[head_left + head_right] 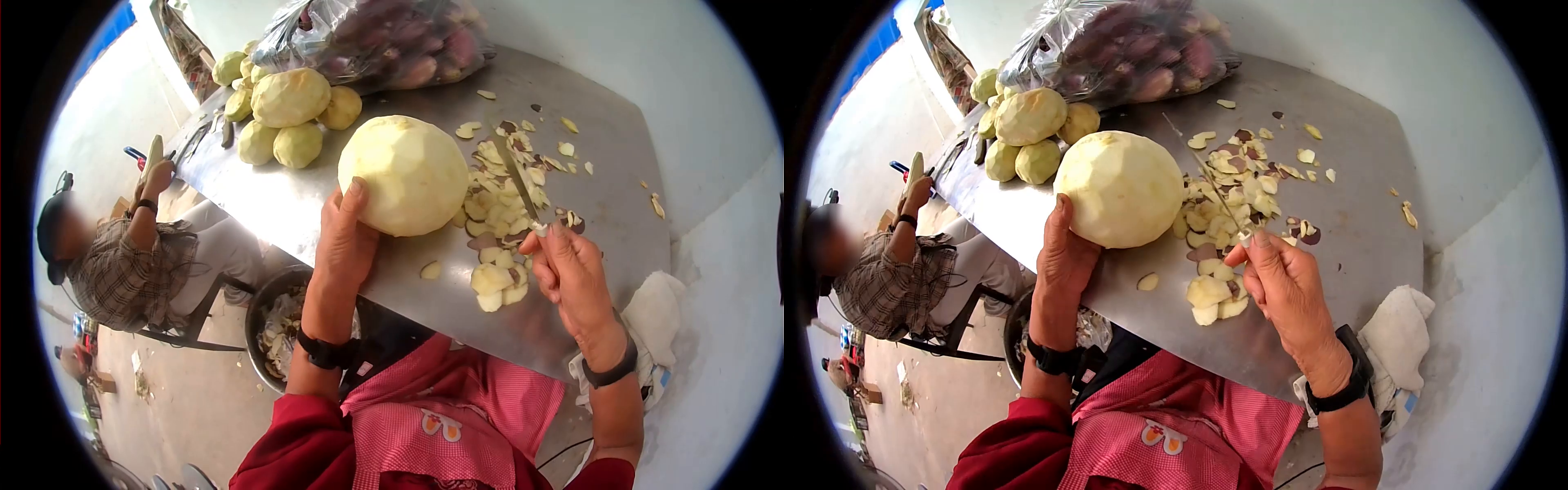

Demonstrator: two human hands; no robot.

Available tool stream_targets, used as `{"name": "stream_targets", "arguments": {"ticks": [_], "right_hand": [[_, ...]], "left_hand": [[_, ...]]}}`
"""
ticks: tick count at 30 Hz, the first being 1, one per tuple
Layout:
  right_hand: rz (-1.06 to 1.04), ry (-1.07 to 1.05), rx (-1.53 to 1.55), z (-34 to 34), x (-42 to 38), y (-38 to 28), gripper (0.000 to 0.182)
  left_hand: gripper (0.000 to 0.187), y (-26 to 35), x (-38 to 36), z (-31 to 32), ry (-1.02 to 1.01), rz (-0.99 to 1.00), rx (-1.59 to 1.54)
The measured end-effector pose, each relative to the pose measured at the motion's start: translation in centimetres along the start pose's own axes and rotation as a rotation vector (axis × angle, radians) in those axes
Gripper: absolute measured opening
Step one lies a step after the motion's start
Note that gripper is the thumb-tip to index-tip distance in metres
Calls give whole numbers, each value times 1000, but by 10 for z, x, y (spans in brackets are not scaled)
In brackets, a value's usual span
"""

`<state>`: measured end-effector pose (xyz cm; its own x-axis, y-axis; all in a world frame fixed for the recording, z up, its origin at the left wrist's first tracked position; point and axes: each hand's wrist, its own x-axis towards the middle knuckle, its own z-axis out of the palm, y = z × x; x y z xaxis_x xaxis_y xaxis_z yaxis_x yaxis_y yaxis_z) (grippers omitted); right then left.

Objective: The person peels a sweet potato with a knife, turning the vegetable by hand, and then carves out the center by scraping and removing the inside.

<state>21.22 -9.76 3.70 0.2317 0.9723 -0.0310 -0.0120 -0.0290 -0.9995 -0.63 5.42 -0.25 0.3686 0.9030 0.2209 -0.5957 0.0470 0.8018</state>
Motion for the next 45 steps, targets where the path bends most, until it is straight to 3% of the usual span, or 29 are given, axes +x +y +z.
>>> {"name": "stream_targets", "arguments": {"ticks": [12,17,28,34,40,45], "right_hand": [[53,-194,91,0,-5,-7,50],[109,-216,70,1,-8,-9,54],[131,-258,40,1,-9,-13,54],[170,76,181,0,-3,-11,54],[-18,78,61,3,-3,-2,53],[-287,49,-275,9,-5,0,50]], "left_hand": [[85,-1,-4,1,-18,-2,17],[92,-1,-4,-5,-138,17,141],[100,3,-12,14,-171,61,249],[101,1,-11,15,-151,63,250],[102,4,-12,17,-161,49,252],[102,3,-12,17,-154,53,257]]}}
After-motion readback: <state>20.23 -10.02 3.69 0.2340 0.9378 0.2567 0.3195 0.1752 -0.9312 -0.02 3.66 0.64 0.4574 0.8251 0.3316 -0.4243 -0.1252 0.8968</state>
